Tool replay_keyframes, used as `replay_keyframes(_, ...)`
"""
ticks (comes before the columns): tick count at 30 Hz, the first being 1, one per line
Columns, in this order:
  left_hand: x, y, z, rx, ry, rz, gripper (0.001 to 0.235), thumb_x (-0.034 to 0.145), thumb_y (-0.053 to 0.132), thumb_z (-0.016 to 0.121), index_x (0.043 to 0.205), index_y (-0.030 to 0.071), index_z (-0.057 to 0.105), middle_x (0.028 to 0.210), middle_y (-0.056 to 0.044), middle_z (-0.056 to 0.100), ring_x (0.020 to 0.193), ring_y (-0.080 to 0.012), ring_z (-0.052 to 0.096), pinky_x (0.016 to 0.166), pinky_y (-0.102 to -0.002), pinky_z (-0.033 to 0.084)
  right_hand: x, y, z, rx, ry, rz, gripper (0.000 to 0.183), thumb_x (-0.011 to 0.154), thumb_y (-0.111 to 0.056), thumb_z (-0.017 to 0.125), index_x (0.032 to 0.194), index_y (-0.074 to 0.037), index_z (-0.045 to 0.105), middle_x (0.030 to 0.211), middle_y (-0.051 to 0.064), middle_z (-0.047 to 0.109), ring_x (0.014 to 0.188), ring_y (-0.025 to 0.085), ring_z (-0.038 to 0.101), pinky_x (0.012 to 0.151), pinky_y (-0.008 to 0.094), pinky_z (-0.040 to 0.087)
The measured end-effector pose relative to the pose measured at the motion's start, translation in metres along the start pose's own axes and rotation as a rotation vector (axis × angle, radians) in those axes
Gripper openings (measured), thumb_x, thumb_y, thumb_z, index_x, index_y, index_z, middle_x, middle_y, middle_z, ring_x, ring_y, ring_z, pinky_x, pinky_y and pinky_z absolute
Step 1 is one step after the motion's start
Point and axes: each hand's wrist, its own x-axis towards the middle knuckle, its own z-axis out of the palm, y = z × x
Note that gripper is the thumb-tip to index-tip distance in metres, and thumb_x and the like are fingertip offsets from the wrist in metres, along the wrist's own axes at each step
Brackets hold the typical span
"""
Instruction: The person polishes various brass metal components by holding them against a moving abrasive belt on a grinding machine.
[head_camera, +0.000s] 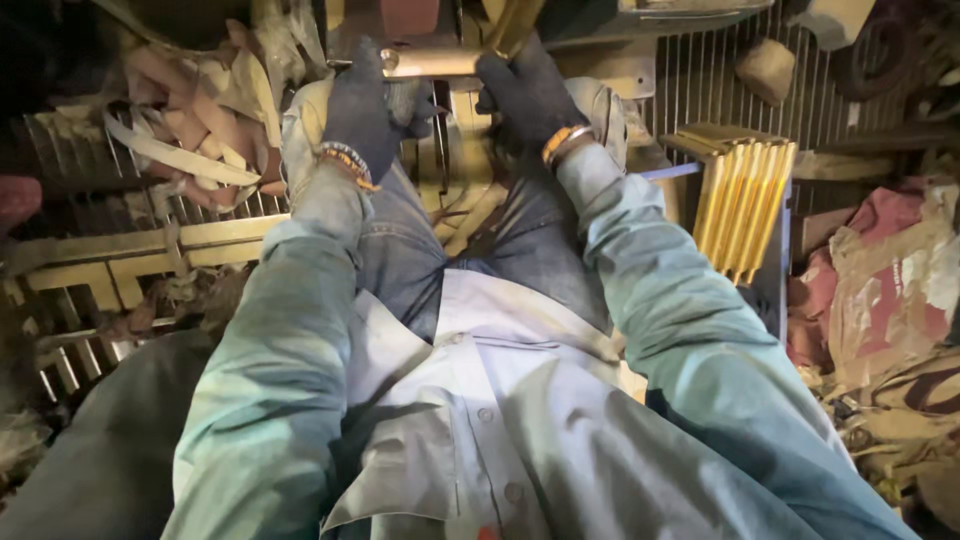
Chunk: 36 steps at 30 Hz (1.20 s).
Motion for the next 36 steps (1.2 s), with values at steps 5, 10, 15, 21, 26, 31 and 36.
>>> replay_keyframes(5,0.035,-0.009,0.007,-0.474,0.378,-0.395,0.050,0.101,0.050,0.043,0.121,0.004,0.050,0.081,-0.018,0.073,0.057,-0.0246,0.066,0.047,-0.038,0.055,0.019,-0.009,0.007,-0.142,0.019,-0.088,0.062,0.093,-0.016,0.074,0.138,0.002,0.037,0.107,0.011,0.071,0.080,0.017,0.076,0.067,0.029,0.067)
replay_keyframes(10,0.028,0.001,0.006,-0.463,0.367,-0.288,0.050,0.103,0.050,0.041,0.113,0.003,0.055,0.076,-0.015,0.071,0.055,-0.0208,0.062,0.047,-0.036,0.050,0.030,-0.001,0.018,-0.067,-0.091,-0.053,0.044,0.101,-0.013,0.074,0.135,0.003,0.051,0.114,0.014,0.074,0.090,0.020,0.077,0.073,0.032,0.068)
replay_keyframes(15,0.009,0.018,-0.011,-0.573,0.430,-0.330,0.052,0.105,0.050,0.041,0.110,0.001,0.059,0.072,-0.013,0.065,0.053,-0.0188,0.056,0.046,-0.034,0.045,0.040,0.000,0.046,-0.043,-0.067,-0.085,0.055,0.095,-0.015,0.073,0.132,0.003,0.037,0.103,0.013,0.074,0.082,0.019,0.076,0.069,0.033,0.063)
replay_keyframes(21,-0.006,0.008,-0.027,-0.124,0.275,-0.091,0.039,0.106,0.042,0.037,0.121,0.009,0.052,0.084,-0.006,0.064,0.064,-0.0176,0.060,0.053,-0.035,0.050,0.040,0.007,0.055,-0.243,0.026,-0.124,0.047,0.094,-0.024,0.080,0.120,0.003,0.053,0.103,0.016,0.074,0.086,0.021,0.073,0.075,0.036,0.058)
replay_keyframes(26,0.032,-0.013,0.000,-0.464,0.494,-0.383,0.043,0.106,0.045,0.036,0.118,0.009,0.056,0.082,-0.014,0.072,0.061,-0.0232,0.065,0.051,-0.036,0.055,0.032,0.002,0.025,-0.120,-0.017,0.000,0.038,0.096,-0.025,0.075,0.117,0.003,0.057,0.101,0.013,0.077,0.085,0.020,0.076,0.072,0.034,0.060)
replay_keyframes(31,0.020,-0.021,0.002,0.157,0.334,0.085,0.043,0.109,0.043,0.045,0.128,0.005,0.048,0.096,-0.013,0.074,0.076,-0.0223,0.072,0.056,-0.036,0.058,0.027,0.007,0.008,-0.085,-0.020,0.037,0.040,0.096,-0.022,0.070,0.123,0.004,0.057,0.102,0.010,0.075,0.082,0.017,0.079,0.069,0.030,0.066)
replay_keyframes(36,0.013,0.003,-0.016,-0.519,0.405,-0.270,0.050,0.103,0.047,0.040,0.124,0.004,0.054,0.085,-0.013,0.072,0.065,-0.0230,0.068,0.050,-0.035,0.052,0.043,0.003,0.042,-0.062,-0.097,0.026,0.038,0.097,-0.024,0.071,0.119,0.004,0.057,0.099,0.013,0.075,0.081,0.018,0.076,0.067,0.032,0.064)
